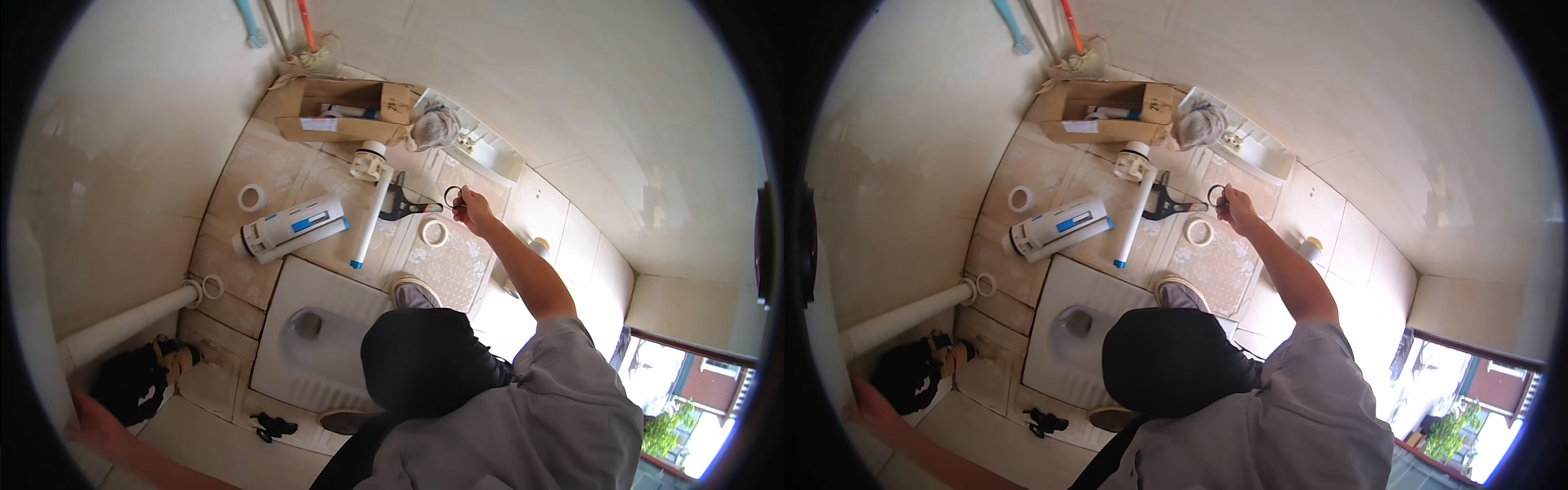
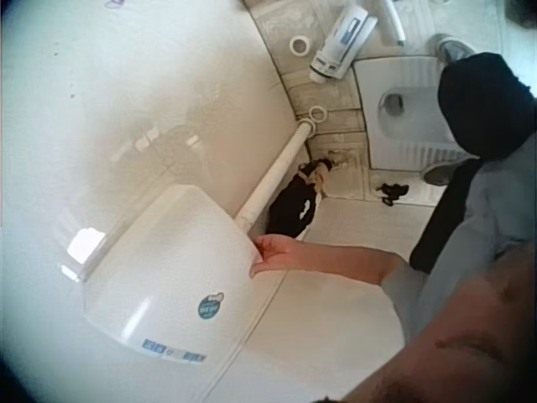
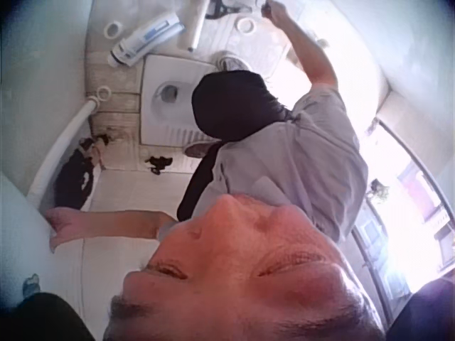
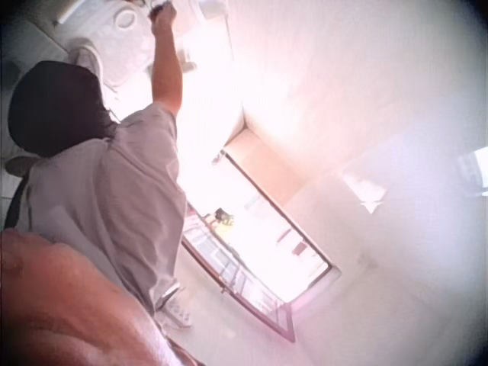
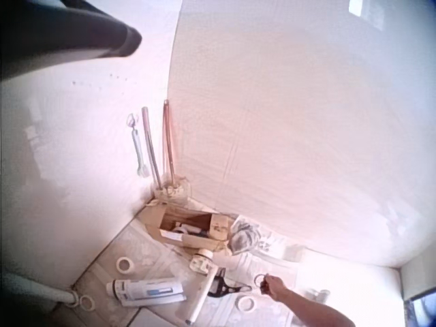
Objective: The person assembles and installs replacement components for a squat toilet tank system, handling a white flush pipe and various internal tank mechanisms by hand.
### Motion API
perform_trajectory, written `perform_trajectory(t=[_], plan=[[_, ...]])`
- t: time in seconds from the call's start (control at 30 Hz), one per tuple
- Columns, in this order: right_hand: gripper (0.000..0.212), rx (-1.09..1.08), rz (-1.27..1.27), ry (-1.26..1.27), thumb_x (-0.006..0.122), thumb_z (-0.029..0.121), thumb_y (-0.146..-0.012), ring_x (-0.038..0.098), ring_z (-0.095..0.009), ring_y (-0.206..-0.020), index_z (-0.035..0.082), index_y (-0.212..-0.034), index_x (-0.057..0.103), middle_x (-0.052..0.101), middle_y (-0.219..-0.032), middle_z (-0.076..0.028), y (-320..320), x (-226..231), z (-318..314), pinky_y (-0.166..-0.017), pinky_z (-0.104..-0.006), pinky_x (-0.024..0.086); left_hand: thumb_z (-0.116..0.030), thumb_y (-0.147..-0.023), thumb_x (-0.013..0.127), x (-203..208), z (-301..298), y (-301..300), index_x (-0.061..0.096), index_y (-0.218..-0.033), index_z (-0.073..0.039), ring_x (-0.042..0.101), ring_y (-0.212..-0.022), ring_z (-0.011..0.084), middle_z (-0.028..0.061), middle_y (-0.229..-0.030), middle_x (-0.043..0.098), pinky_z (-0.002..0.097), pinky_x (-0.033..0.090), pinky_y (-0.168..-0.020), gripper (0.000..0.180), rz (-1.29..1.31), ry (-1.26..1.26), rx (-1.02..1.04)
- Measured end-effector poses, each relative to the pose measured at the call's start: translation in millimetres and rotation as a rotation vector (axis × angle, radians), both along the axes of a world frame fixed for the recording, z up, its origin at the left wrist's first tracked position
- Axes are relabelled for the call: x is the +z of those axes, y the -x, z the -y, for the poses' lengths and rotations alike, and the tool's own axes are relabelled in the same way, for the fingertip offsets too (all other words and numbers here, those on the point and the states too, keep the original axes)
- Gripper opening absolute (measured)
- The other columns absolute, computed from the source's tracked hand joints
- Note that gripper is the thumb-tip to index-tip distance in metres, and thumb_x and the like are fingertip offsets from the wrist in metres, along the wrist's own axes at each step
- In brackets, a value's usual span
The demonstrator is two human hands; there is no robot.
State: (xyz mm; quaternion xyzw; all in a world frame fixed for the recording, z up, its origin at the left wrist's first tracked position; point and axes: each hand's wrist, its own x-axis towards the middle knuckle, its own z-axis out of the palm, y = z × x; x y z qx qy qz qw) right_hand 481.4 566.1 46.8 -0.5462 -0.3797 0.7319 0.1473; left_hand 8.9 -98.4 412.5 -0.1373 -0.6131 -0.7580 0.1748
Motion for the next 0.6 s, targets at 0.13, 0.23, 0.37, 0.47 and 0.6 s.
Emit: perform_trajectory(t=[0.13,0.23,0.37,0.47,0.6], plan=[[0.038,-0.03,-0.022,0.024,0.044,0.042,-0.106,0.06,-0.02,-0.063,0.01,-0.089,0.056,0.061,-0.078,-0.006,-18,-25,-41,-0.056,-0.0339,0.051,-0.048,-0.095,0.063,9,-60,-2,0.031,-0.149,0.009,0.03,-0.147,0.0304,0.0227,-0.155,0.034,0.0407,0.019,-0.125,0.085,0.106,-0.101,0.253],[0.022,0.578,0.805,-0.746,0.058,0.026,-0.099,0.067,-0.031,-0.075,0.007,-0.091,0.065,0.066,-0.082,-0.013,-25,-32,-51,-0.065,-0.0423,0.054,-0.039,-0.098,0.062,-14,23,35,0.032,-0.148,0.009,0.034,-0.144,0.0293,0.0208,-0.154,0.036,0.0394,0.024,-0.123,0.076,0.077,-0.21,-0.024],[0.008,0.503,0.607,-1.457,0.066,0.012,-0.089,0.067,-0.034,-0.081,0.006,-0.093,0.068,0.066,-0.088,-0.012,70,52,-38,-0.069,-0.0427,0.054,-0.034,-0.095,0.066,-4,37,21,0.028,-0.151,0.008,0.028,-0.148,0.0277,0.0196,-0.158,0.031,0.0368,0.018,-0.124,0.08,0.205,-0.433,-0.102],[0.006,0.433,0.2,-1.522,0.067,0.006,-0.088,0.065,-0.036,-0.081,0.003,-0.093,0.069,0.066,-0.089,-0.013,158,112,-49,-0.07,-0.0412,0.053,-0.032,-0.088,0.075,-6,72,33,0.022,-0.154,0.006,0.021,-0.151,0.0257,0.0171,-0.162,0.025,0.0354,0.014,-0.125,0.093,0.165,-0.063,-0.038],[0.019,0.575,0.144,-1.397,0.069,0.015,-0.088,0.066,-0.035,-0.091,0.003,-0.103,0.071,0.069,-0.1,-0.014,228,116,-66,-0.082,-0.0423,0.054,-0.03,-0.091,0.073,-3,-33,-7,0.042,-0.136,-0.002,0.036,-0.135,0.0242,0.0139,-0.142,0.044,0.0403,0.028,-0.117,0.061,0.219,-0.488,-0.558]])
